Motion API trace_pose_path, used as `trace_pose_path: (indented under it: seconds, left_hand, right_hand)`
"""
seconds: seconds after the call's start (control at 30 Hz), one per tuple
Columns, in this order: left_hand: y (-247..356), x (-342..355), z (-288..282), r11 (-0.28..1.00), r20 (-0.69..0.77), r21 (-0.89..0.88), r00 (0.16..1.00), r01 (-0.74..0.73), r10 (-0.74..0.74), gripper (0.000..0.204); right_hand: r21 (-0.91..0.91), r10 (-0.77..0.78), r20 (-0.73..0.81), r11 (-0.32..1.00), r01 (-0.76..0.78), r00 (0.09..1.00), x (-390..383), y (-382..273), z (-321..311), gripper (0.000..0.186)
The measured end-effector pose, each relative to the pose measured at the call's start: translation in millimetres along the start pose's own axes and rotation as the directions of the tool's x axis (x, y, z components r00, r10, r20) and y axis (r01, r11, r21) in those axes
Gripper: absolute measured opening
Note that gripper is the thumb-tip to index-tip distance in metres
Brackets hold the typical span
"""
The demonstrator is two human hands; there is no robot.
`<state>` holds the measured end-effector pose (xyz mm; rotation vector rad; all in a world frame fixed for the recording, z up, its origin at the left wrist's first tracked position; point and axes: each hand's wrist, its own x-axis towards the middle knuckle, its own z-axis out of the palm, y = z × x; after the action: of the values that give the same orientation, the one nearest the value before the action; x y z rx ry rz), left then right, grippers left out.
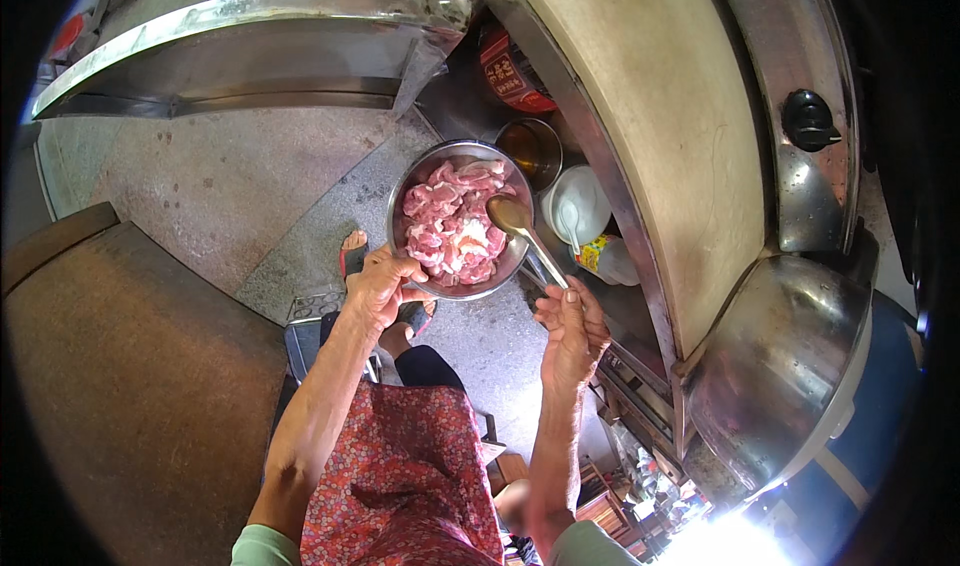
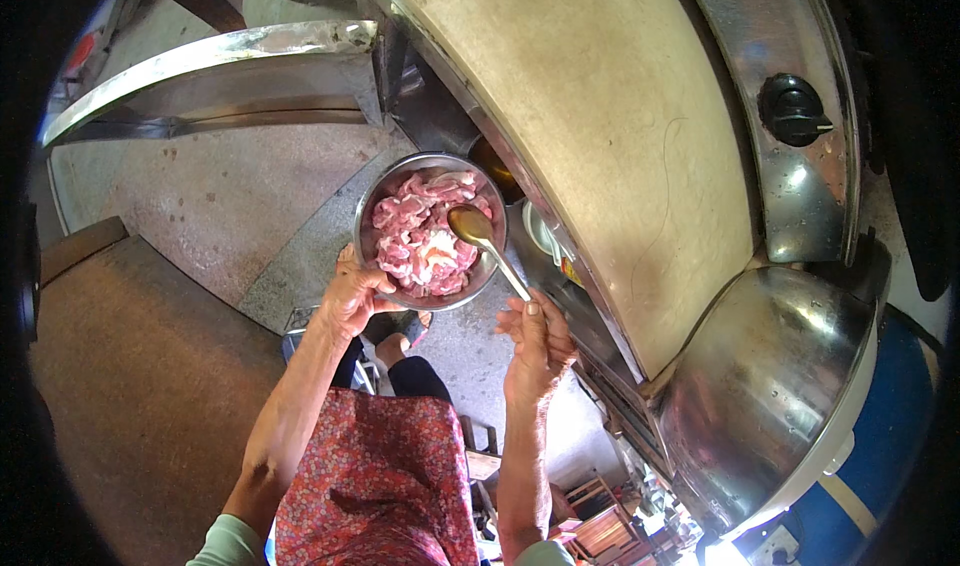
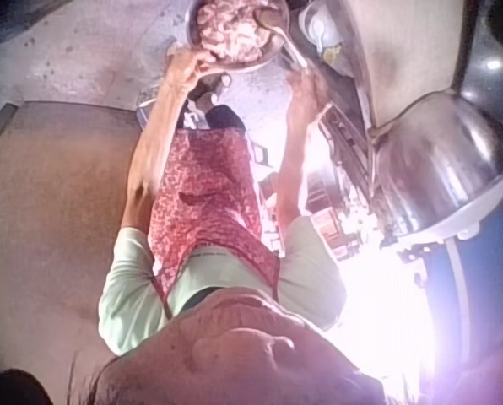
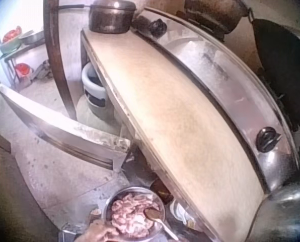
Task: The person slices raw meat on a wooden cutting board using a cleaver. After cutting, the person transfers the meat into a metal bowl and carries it to a cooking area, where they add seasoning and stir the contents.
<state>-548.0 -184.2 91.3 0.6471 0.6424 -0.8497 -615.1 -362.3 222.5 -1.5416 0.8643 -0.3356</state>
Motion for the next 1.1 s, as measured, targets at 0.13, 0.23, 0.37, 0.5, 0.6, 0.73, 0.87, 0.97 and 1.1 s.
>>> trace_pose_path:
  seconds: [0.13,0.23,0.37,0.5,0.6,0.73,0.87,0.97,1.1]
  left_hand:
    - [2,0,1,1.000,0.003,0.010,1.000,0.014,-0.014,0.031]
    - [0,3,-4,0.999,0.005,0.026,1.000,0.025,-0.025,0.031]
    - [0,3,-3,1.000,0.005,0.022,1.000,0.006,-0.006,0.030]
    - [-3,6,-6,1.000,0.018,0.015,1.000,-0.001,0.001,0.031]
    - [-4,7,-7,1.000,0.013,0.018,1.000,-0.026,0.025,0.031]
    - [-2,1,1,0.999,-0.022,0.008,0.999,-0.044,0.044,0.031]
    - [-4,4,-7,1.000,-0.024,0.011,1.000,0.016,-0.015,0.040]
    - [-4,5,-5,0.999,-0.051,0.038,0.998,0.029,-0.027,0.038]
    - [-4,2,-2,0.999,-0.084,0.044,0.996,0.016,-0.012,0.036]
  right_hand:
    - [-0.217,-0.083,0.033,0.972,0.088,0.996,-8,-9,19,0.023]
    - [-0.423,-0.158,0.103,0.887,0.187,0.982,-19,-14,20,0.022]
    - [-0.497,-0.222,0.117,0.831,0.250,0.968,-34,-16,12,0.020]
    - [0.091,-0.005,-0.047,0.996,0.010,0.999,-20,-10,2,0.021]
    - [0.436,0.200,-0.009,0.882,-0.176,0.980,13,6,-12,0.023]
    - [0.462,0.213,-0.091,0.874,-0.148,0.973,64,34,-13,0.024]
    - [0.259,0.079,-0.196,0.966,-0.026,0.978,108,51,2,0.022]
    - [0.071,0.008,-0.204,0.997,0.007,0.979,137,67,7,0.026]
    - [0.004,-0.067,-0.123,0.998,0.068,0.990,154,76,13,0.027]
